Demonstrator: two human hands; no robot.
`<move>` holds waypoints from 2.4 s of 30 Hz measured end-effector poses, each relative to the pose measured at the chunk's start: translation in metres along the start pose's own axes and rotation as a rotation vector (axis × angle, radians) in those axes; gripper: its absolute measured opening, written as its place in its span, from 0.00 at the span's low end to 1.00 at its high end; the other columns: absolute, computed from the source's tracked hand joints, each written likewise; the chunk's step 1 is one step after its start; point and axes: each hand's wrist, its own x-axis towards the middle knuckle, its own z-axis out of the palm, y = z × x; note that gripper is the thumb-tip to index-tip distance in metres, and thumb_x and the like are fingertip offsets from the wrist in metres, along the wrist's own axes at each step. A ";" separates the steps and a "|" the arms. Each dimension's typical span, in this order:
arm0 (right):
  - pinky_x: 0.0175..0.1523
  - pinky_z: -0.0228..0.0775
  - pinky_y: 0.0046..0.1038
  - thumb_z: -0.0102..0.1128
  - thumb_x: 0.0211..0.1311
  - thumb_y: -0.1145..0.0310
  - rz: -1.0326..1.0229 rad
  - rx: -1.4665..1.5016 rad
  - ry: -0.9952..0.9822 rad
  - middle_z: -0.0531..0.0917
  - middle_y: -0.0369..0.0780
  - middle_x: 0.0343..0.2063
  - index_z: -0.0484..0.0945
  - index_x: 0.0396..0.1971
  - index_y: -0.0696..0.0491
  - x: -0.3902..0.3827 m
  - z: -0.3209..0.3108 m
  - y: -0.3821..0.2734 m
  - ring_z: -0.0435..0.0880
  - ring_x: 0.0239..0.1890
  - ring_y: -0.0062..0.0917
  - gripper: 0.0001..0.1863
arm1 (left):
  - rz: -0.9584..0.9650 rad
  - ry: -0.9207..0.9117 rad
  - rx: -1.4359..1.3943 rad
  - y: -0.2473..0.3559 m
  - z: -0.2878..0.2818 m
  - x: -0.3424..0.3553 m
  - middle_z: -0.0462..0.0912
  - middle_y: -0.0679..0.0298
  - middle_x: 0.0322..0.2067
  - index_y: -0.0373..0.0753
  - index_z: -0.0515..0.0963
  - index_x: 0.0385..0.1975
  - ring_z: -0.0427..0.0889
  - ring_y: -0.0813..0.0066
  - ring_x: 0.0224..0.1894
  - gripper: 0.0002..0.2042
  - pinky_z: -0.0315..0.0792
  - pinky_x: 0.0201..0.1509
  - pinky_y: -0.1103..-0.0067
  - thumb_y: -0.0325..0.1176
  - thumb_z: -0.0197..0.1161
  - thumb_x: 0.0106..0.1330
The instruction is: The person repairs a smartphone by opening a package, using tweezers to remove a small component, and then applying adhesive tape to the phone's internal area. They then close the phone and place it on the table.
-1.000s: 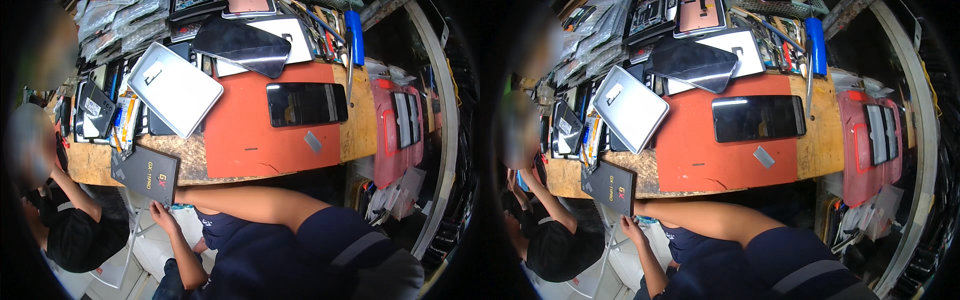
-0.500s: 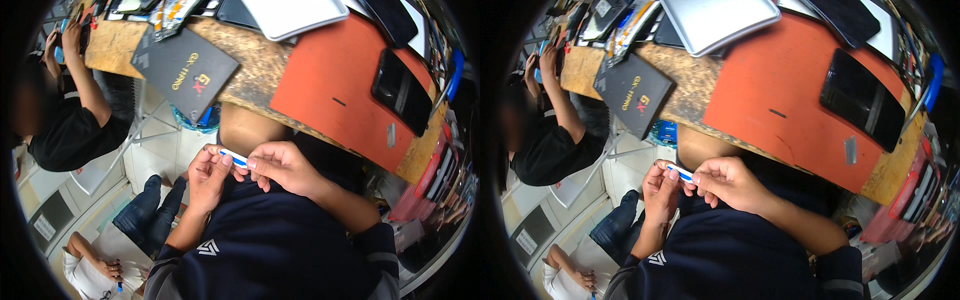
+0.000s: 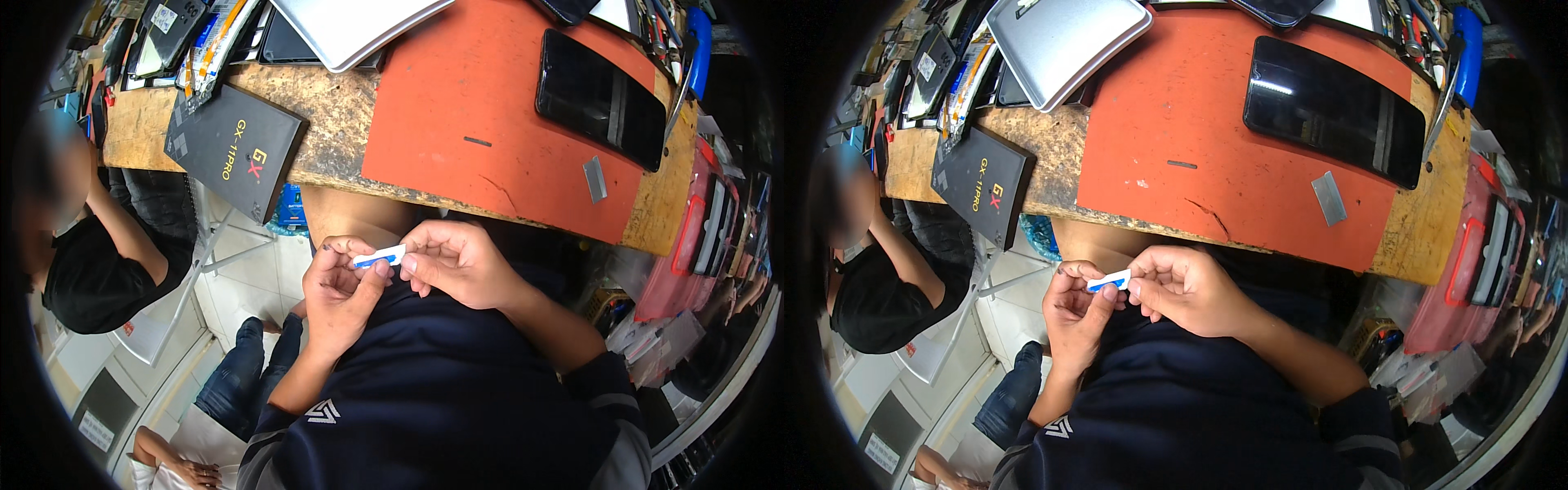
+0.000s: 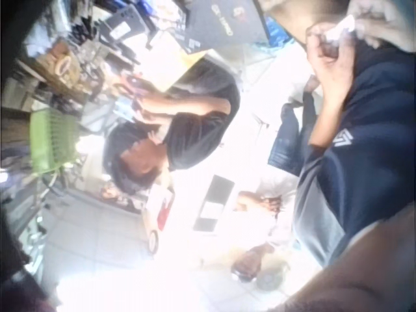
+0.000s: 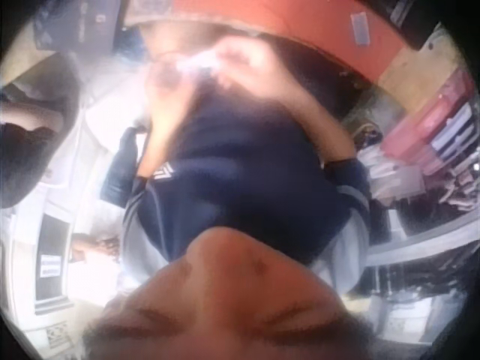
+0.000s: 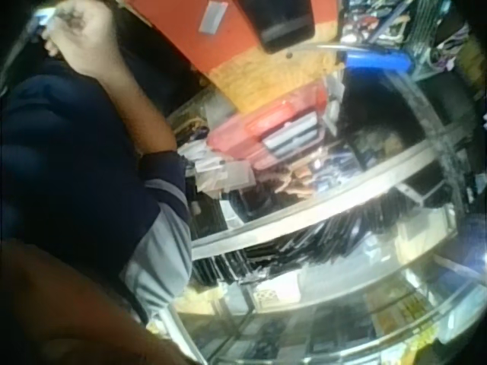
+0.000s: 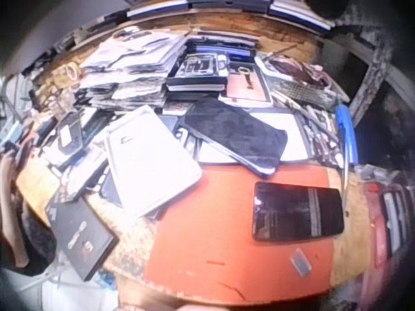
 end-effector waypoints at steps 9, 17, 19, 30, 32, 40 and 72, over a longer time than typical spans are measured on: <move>0.42 0.79 0.20 0.64 0.81 0.75 0.006 -0.121 0.044 0.85 0.34 0.37 0.82 0.49 0.60 0.004 0.000 -0.003 0.83 0.37 0.13 0.05 | 0.095 0.051 0.166 -0.006 0.001 0.000 0.84 0.60 0.46 0.30 0.82 0.51 0.86 0.75 0.48 0.12 0.80 0.54 0.78 0.16 0.72 0.72; 0.38 0.76 0.21 0.70 0.70 0.82 -0.261 -0.415 0.197 0.84 0.33 0.32 0.86 0.42 0.58 0.014 0.022 -0.002 0.82 0.33 0.13 0.05 | 0.533 0.087 0.805 0.013 0.004 0.010 0.90 0.54 0.44 0.31 0.88 0.48 0.91 0.60 0.44 0.12 0.83 0.49 0.72 0.17 0.77 0.65; 0.37 0.76 0.23 0.71 0.66 0.86 -0.373 -0.572 0.201 0.85 0.36 0.32 0.86 0.41 0.60 0.015 0.025 -0.005 0.83 0.32 0.16 0.07 | 0.398 0.051 0.628 0.011 0.000 0.006 0.91 0.54 0.46 0.30 0.88 0.49 0.92 0.65 0.46 0.12 0.84 0.51 0.74 0.17 0.75 0.68; 0.41 0.77 0.24 0.70 0.63 0.88 -0.501 -0.532 0.202 0.86 0.39 0.34 0.86 0.41 0.61 0.019 0.019 0.008 0.84 0.35 0.19 0.10 | 0.108 0.004 -0.023 -0.002 0.000 0.010 0.86 0.58 0.50 0.28 0.83 0.53 0.85 0.76 0.52 0.06 0.79 0.60 0.78 0.19 0.64 0.82; 0.44 0.77 0.23 0.69 0.67 0.88 -0.458 -0.408 0.197 0.86 0.40 0.38 0.85 0.43 0.63 0.018 0.019 0.013 0.84 0.39 0.20 0.09 | 0.144 0.049 -0.031 -0.003 0.007 0.008 0.84 0.58 0.50 0.29 0.81 0.53 0.84 0.76 0.53 0.06 0.77 0.60 0.77 0.20 0.63 0.82; 0.44 0.76 0.18 0.63 0.78 0.80 -0.168 -0.031 0.280 0.83 0.32 0.37 0.83 0.48 0.62 0.017 0.025 0.011 0.81 0.38 0.11 0.04 | 0.457 0.087 0.257 -0.010 0.006 0.010 0.84 0.52 0.48 0.30 0.80 0.50 0.86 0.64 0.52 0.05 0.79 0.60 0.70 0.19 0.62 0.80; 0.40 0.78 0.29 0.70 0.77 0.74 -0.519 -0.781 0.277 0.86 0.40 0.37 0.86 0.45 0.58 0.001 0.018 0.008 0.86 0.34 0.25 0.04 | 0.280 -0.183 0.820 0.028 -0.013 0.027 0.85 0.57 0.31 0.33 0.87 0.36 0.85 0.60 0.33 0.06 0.78 0.39 0.70 0.19 0.78 0.63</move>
